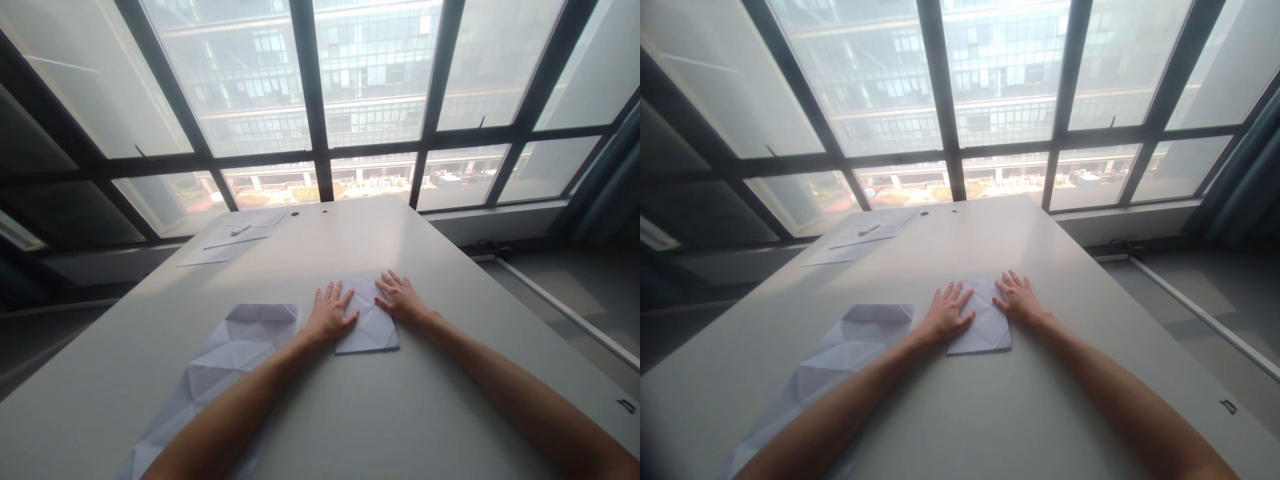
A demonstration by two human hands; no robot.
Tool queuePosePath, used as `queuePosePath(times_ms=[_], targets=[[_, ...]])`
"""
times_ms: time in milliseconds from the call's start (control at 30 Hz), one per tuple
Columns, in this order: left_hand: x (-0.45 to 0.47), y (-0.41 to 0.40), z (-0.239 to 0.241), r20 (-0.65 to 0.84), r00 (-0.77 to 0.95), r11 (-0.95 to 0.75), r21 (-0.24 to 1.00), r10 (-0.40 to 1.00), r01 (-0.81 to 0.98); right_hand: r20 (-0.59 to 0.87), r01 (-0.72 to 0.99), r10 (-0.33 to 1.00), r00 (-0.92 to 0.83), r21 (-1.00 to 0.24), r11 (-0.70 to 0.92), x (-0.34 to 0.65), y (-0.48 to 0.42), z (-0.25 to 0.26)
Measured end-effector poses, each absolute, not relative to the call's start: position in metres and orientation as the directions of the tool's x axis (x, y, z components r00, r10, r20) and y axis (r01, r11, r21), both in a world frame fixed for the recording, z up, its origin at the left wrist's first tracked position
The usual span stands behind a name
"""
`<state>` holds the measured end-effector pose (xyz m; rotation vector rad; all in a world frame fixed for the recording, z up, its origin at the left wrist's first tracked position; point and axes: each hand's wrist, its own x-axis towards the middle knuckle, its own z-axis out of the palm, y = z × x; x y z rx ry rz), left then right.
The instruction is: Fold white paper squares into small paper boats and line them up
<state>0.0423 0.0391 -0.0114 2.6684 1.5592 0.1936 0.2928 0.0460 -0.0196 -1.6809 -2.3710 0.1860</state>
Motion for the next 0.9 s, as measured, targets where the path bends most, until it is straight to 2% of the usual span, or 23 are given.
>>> queuePosePath(times_ms=[133, 300, 467, 700, 900], targets=[[0.041, 0.04, -0.013, 0.1, 0.501, -0.51, 0.12, 0.86, 0.852, 0.151, 0.893, 0.919, -0.364, -0.223, 0.39, 0.293, 0.045, -0.02], [0.04, 0.04, -0.013, 0.109, 0.513, -0.524, 0.132, 0.852, 0.842, 0.154, 0.82, 0.85, -0.505, -0.221, 0.527, 0.295, 0.042, -0.016], [0.041, 0.04, -0.013, 0.096, 0.517, -0.526, 0.134, 0.851, 0.84, 0.133, 0.726, 0.773, -0.62, -0.275, 0.63, 0.298, 0.038, -0.012], [0.038, 0.039, -0.006, 0.045, 0.664, -0.661, 0.172, 0.746, 0.731, 0.131, 0.748, 0.799, -0.586, -0.292, 0.596, 0.295, 0.04, -0.016], [0.037, 0.037, -0.001, 0.032, 0.677, -0.673, 0.158, 0.735, 0.723, 0.123, 0.815, 0.865, -0.487, -0.291, 0.501, 0.295, 0.043, -0.018]])
